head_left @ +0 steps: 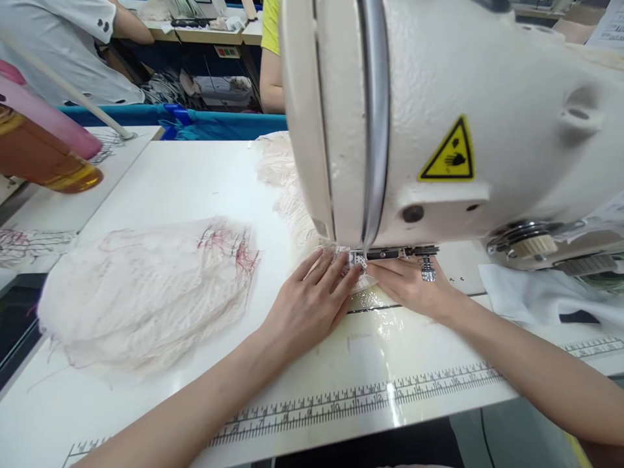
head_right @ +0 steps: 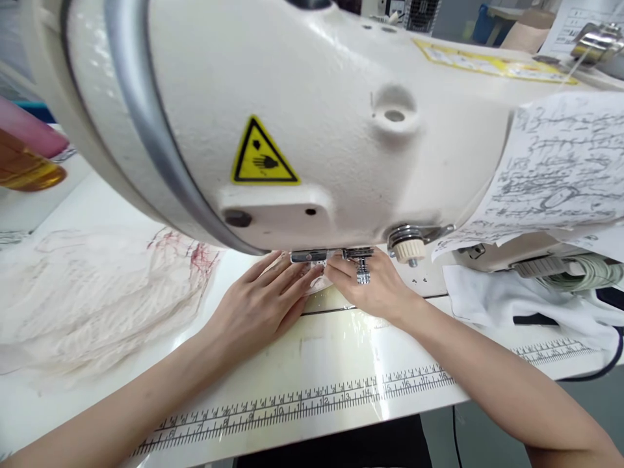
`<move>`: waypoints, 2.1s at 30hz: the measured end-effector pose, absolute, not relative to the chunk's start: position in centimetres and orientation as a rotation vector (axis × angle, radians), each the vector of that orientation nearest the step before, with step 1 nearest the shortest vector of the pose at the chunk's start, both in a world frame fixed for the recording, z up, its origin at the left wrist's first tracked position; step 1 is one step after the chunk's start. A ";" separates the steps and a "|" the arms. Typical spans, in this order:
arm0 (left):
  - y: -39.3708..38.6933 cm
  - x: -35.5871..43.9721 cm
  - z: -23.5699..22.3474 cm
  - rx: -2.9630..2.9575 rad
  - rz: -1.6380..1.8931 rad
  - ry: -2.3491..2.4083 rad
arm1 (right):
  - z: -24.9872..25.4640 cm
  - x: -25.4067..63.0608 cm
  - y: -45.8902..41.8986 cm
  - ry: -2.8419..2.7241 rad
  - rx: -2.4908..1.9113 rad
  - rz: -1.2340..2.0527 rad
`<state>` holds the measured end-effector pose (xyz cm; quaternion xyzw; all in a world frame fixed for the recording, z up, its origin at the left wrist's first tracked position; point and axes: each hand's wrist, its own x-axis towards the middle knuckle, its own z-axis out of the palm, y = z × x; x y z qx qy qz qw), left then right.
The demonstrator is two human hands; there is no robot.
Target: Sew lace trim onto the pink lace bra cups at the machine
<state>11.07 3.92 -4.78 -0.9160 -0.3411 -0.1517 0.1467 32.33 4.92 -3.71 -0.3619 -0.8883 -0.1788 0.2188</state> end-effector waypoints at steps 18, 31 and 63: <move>4.4 10.8 -4.6 -2.713 -0.570 -0.868 | -5.8 32.7 5.7 -2.562 -0.817 -0.415; 4.0 10.9 -4.0 -2.647 -0.645 -1.101 | -6.0 31.8 5.3 -2.518 -0.800 -0.003; 3.8 10.5 -3.4 -2.651 -0.675 -0.530 | -5.1 32.3 4.7 -2.422 -0.505 -0.005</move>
